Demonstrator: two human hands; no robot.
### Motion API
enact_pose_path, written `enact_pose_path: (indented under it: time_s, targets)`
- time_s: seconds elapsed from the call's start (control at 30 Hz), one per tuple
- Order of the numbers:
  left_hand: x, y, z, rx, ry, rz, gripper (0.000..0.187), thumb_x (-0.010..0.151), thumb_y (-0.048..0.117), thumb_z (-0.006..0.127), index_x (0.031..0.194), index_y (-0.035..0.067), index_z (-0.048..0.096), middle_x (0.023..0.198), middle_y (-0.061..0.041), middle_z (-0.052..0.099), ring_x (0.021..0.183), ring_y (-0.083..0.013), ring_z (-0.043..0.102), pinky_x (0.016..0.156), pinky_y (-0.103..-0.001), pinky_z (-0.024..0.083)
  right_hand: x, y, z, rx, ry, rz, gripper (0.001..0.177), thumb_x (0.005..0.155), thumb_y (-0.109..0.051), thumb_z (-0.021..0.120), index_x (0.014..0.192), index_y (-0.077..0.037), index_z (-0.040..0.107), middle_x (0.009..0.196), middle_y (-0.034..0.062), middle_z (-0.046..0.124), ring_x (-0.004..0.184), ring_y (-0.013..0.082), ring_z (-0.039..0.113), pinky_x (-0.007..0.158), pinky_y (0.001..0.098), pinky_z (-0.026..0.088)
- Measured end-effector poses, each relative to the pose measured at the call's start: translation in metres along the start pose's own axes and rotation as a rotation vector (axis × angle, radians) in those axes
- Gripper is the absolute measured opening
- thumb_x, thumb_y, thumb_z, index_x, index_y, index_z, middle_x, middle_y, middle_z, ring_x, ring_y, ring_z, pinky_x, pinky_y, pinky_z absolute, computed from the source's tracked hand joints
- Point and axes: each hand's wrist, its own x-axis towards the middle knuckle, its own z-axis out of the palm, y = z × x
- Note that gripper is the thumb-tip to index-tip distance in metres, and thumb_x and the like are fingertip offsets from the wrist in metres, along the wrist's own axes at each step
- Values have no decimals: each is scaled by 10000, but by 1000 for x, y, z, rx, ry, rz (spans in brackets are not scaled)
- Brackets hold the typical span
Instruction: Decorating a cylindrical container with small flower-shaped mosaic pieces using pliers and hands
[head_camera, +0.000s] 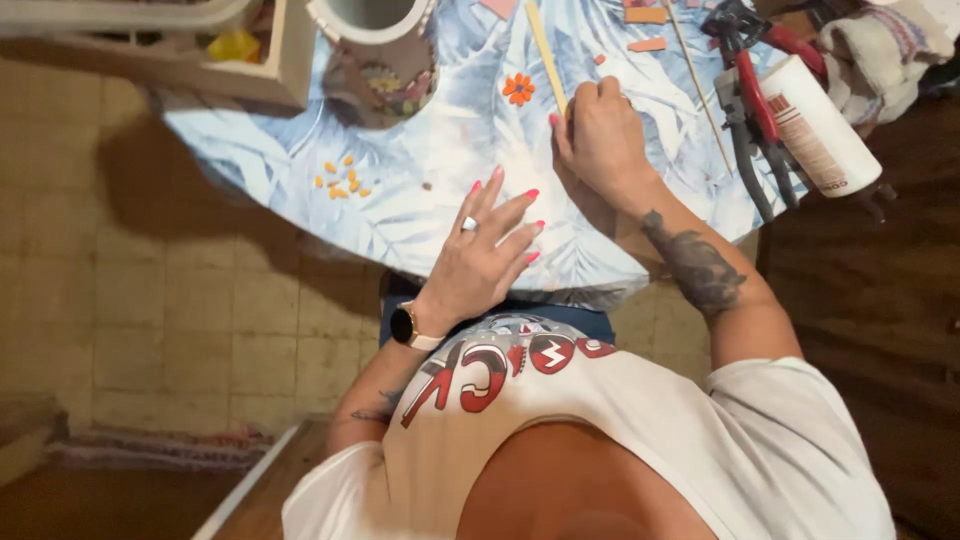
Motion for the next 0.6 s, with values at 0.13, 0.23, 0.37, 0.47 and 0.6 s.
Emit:
enact_pose_path:
  time_s: [0.13,0.23,0.37,0.47,0.6]
  targets:
    - [13,-12,4,-58,64,42,133,844,68,523,961,7,504,1153,-189,459,1188,-435,285,963,-527,319,21,19,-6,-89,-7,48,203,814,-182,478,812,21,472,744,208,479,578,409,513,483,486,410]
    - [3,-13,8,-104,28,-3,156,838,58,545,982,19,500,1171,-174,454,1198,-435,277,977,-522,304,19,49,-6,-27,-158,233,175,746,-115,440,783,39,514,759,246,523,651,442,525,561,516,419]
    - [4,-13,4,-403,55,-70,259,846,32,486,1100,-8,456,1165,-177,446,1223,-403,290,922,-434,416,18,59,-37,-113,17,-69,196,816,-124,468,890,54,508,845,212,470,697,365,487,519,428,437]
    - [20,-6,-7,-923,100,-256,310,903,145,374,1179,8,410,1222,-152,426,1223,-307,348,927,-346,448,-2,-12,-92,138,208,-251,325,923,-167,433,1132,75,371,1097,229,346,1021,369,345,798,472,343]
    - [34,15,-23,-1441,108,-261,558,866,453,252,1295,96,272,1365,-97,270,1305,-229,263,1077,-365,337,-57,-60,-45,380,416,-440,492,871,-364,411,1272,-109,283,1341,182,184,1258,383,78,1032,565,95]
